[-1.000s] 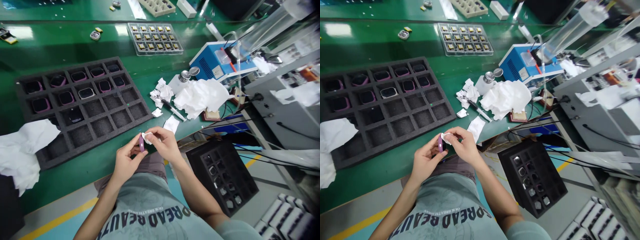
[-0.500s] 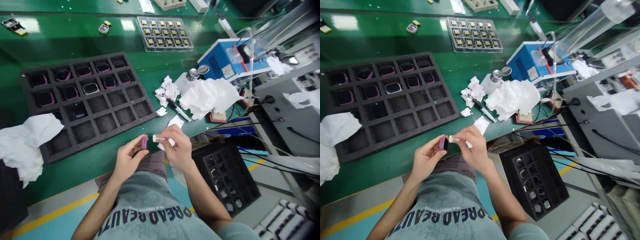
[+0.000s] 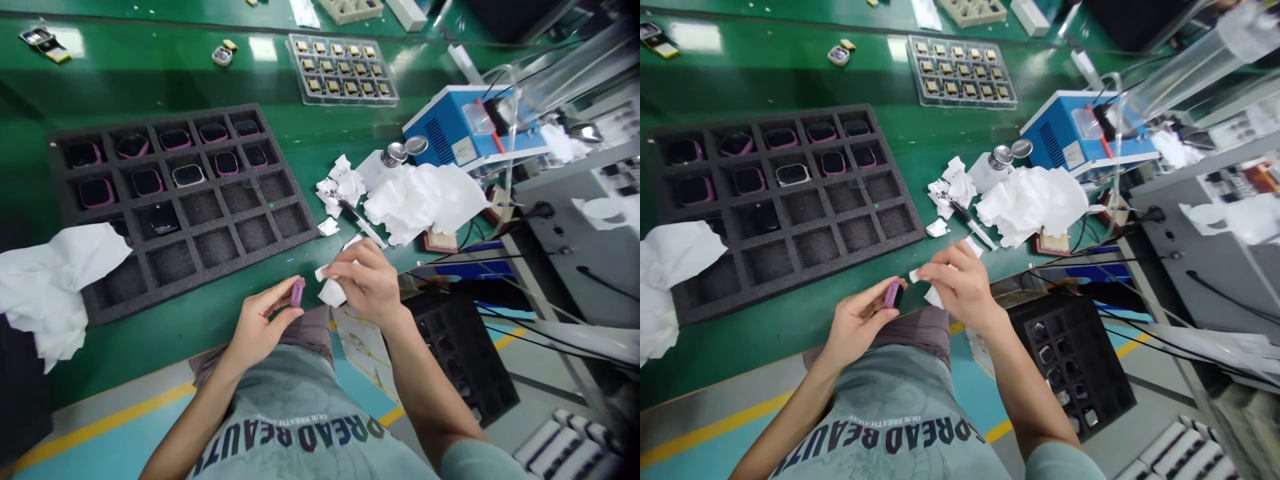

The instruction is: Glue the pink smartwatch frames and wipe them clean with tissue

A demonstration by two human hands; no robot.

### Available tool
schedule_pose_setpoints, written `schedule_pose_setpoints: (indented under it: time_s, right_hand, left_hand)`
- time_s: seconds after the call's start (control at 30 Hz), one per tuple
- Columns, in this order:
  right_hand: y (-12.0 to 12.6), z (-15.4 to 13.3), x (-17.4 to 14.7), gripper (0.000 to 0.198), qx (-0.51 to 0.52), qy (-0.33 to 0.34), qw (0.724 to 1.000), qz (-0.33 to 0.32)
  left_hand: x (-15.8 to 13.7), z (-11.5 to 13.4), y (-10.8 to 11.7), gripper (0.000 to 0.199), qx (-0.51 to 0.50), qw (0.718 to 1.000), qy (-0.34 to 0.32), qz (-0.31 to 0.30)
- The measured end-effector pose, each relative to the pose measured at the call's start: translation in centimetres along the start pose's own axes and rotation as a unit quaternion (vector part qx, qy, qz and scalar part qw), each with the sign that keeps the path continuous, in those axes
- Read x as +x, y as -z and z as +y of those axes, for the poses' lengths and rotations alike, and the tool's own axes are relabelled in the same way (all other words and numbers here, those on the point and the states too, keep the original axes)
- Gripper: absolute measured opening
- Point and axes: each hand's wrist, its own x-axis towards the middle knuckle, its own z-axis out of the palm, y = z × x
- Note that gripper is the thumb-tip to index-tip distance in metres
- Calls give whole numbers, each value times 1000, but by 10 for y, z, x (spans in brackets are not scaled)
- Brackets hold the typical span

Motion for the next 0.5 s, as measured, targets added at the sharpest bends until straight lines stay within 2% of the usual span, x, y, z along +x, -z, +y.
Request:
schedule_pose_setpoints:
  time_s: [0.1,0.17,0.27,0.37,0.5]
  right_hand:
    - [-5,-15,0,31,44,40,996,-60]
    - [-12,-10,1,30,55,52,995,-72]
    - [-18,11,2,23,28,32,998,-53]
    - [-10,23,2,22,15,1,1000,-26]
    - [2,3,3,25,25,-21,999,9]
  left_hand:
    - [0,-2,1,45,10,1000,-9,-4]
    - [-1,-3,2,45,26,999,-28,-10]
    - [-2,-2,3,46,49,997,-58,-23]
    - [-4,-1,4,46,55,995,-82,-26]
    - [-4,-3,4,49,57,994,-93,-26]
